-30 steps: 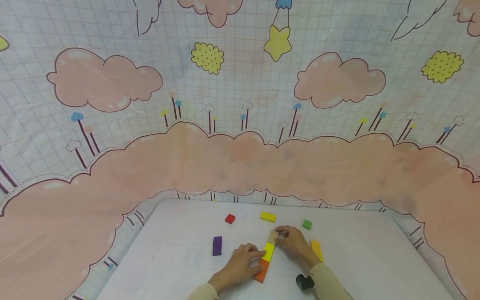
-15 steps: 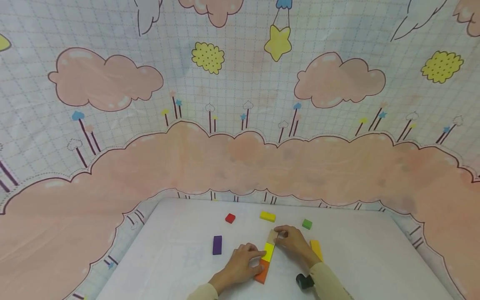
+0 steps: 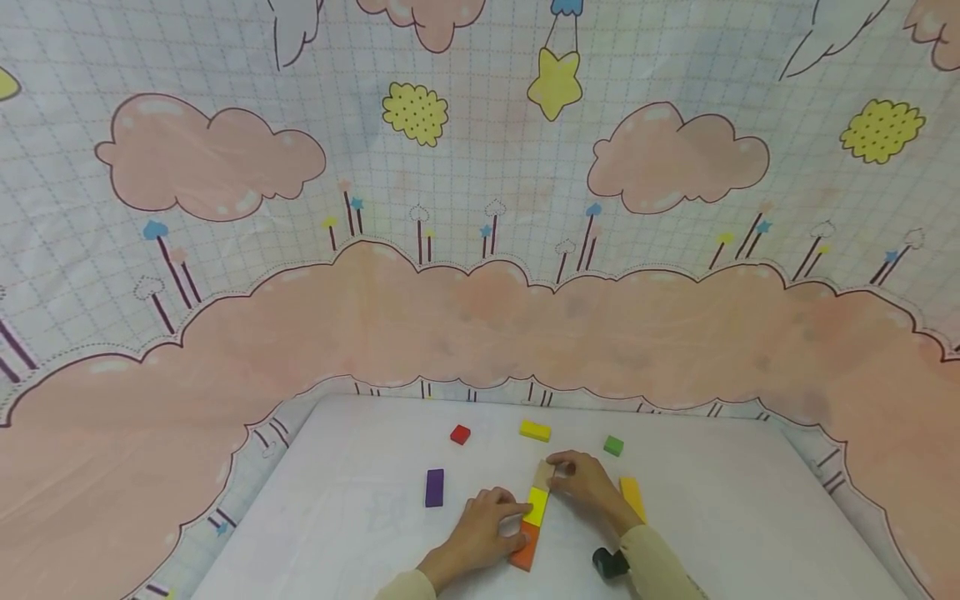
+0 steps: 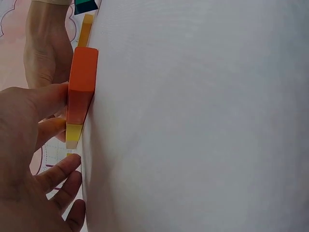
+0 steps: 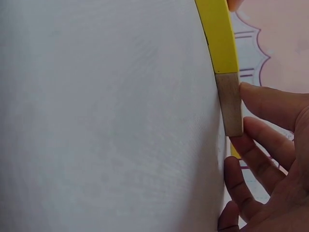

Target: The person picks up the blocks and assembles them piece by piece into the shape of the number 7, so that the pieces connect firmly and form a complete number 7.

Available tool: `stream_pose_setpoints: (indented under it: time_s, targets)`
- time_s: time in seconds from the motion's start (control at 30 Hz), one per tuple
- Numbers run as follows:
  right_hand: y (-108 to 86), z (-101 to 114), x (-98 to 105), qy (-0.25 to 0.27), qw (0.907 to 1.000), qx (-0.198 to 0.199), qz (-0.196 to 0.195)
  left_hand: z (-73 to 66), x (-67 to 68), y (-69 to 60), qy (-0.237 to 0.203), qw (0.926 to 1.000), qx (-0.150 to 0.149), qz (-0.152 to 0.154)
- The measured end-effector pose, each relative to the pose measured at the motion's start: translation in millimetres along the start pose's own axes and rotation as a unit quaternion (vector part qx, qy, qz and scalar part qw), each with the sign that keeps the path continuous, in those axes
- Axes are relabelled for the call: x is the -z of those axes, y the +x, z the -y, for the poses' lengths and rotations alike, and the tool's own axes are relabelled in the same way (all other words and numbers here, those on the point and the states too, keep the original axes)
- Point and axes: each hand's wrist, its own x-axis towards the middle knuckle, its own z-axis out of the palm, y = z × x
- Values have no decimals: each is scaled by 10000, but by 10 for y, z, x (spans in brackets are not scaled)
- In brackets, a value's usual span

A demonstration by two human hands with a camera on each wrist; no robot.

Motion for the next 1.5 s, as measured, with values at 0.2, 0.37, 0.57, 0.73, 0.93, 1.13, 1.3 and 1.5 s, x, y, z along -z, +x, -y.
stream_pose_setpoints:
  time_s: [0.2,0.37,0.57,0.73,0.93,1.13,1.3,1.5]
  targets:
    - [-43,6,8,35,10000,-29,-2,-4,-7,-11,78,9999,-58,77]
    - [-74,-18,2,-19,10000,8,-29,5,-8,-15,117,9997,-104,190]
    - [-96,-20,17,87,9999,-2,137,-6,49,-14,94,9990,-62,429]
    - [-102,-19,32,80,9997,-13,241,-11,94,19,135,9980,-91,618]
    - [-105,-26,35,108,9995,-28,289,7,100,53,43,9970,37,777]
    - [-90,-56,40,45,9995,20,297,18,116,99,-146,9954,61,944]
    - [-81,-68,38,53,9994,128,324,53,98,159,-149,9938,104,1094]
    - [-74,-78,30,60,9993,151,338,65,89,194,12,9938,74,1113]
